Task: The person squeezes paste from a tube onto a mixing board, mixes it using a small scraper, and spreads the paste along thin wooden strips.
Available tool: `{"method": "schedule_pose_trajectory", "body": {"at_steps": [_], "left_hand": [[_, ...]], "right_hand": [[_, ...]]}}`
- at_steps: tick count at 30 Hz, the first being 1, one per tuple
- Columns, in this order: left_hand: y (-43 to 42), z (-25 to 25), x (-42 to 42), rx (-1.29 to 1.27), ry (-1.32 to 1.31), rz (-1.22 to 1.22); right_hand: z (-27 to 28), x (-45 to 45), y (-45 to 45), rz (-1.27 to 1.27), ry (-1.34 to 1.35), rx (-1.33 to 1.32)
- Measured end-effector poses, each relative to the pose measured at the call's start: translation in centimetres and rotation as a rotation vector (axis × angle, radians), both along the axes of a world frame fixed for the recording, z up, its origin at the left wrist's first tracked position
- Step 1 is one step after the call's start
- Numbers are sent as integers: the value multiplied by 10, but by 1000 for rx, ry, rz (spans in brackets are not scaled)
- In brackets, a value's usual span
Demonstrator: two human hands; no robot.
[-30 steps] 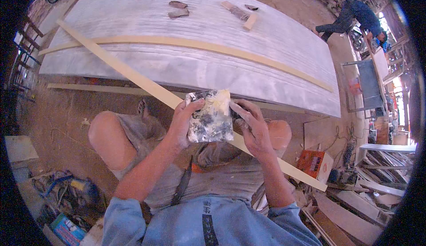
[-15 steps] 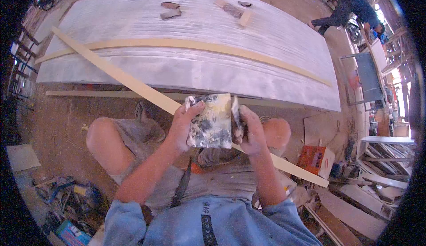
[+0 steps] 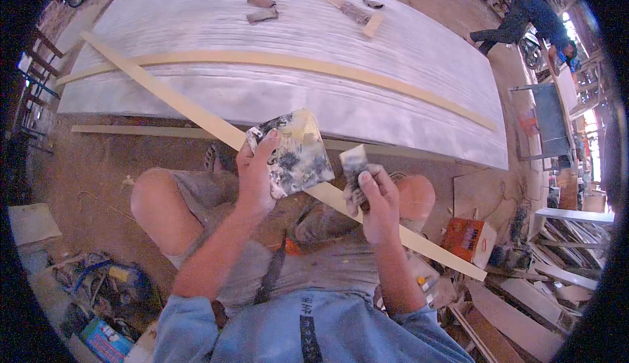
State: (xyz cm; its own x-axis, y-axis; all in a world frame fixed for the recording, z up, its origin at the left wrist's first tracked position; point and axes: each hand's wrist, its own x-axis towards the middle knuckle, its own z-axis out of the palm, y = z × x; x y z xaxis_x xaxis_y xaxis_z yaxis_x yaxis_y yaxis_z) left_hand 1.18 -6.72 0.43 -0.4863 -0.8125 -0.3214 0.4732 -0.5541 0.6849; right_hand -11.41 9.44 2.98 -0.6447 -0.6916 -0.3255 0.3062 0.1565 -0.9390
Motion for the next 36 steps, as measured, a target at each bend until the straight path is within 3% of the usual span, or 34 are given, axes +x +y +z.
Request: {"method": "schedule_pose_trajectory", "body": {"at_steps": [4,6,10,12,15,19,21,25,27,30,34,36], "left_hand": [[5,-2,3,-73,-36,48],[4,-2,3,-303,-191,27],[-1,5,6,-436,-324,-32],[-3,0,7,-412,-324,-161],[-7,2,8,-568,-332,-204],[-5,13,10,-554,-347,-262],[0,9,12,-677,-438,-485],[8,2,4,-555,-421,-318],[-2,9,2,-215,-188,-242],[1,-4,-3,-282,-178,-186],[7,-9,2,-449,-368,-296],[10,-13,1,-443,-327,-313]], "right_hand": [[3,29,-9,40,-89,40],[-10,27,-16,38,-141,43],[-10,26,-32,-16,-121,34],[-10,25,-42,-73,-72,20],[1,18,-45,-57,-58,25],[11,14,-43,-69,-40,-6],[24,9,-45,-156,-1,10],[37,-2,-31,-108,48,-53],[14,3,-21,-83,142,-31],[-1,19,-17,13,-68,90],[-11,18,-25,-2,-7,111],[-5,15,-31,29,13,68]]}}
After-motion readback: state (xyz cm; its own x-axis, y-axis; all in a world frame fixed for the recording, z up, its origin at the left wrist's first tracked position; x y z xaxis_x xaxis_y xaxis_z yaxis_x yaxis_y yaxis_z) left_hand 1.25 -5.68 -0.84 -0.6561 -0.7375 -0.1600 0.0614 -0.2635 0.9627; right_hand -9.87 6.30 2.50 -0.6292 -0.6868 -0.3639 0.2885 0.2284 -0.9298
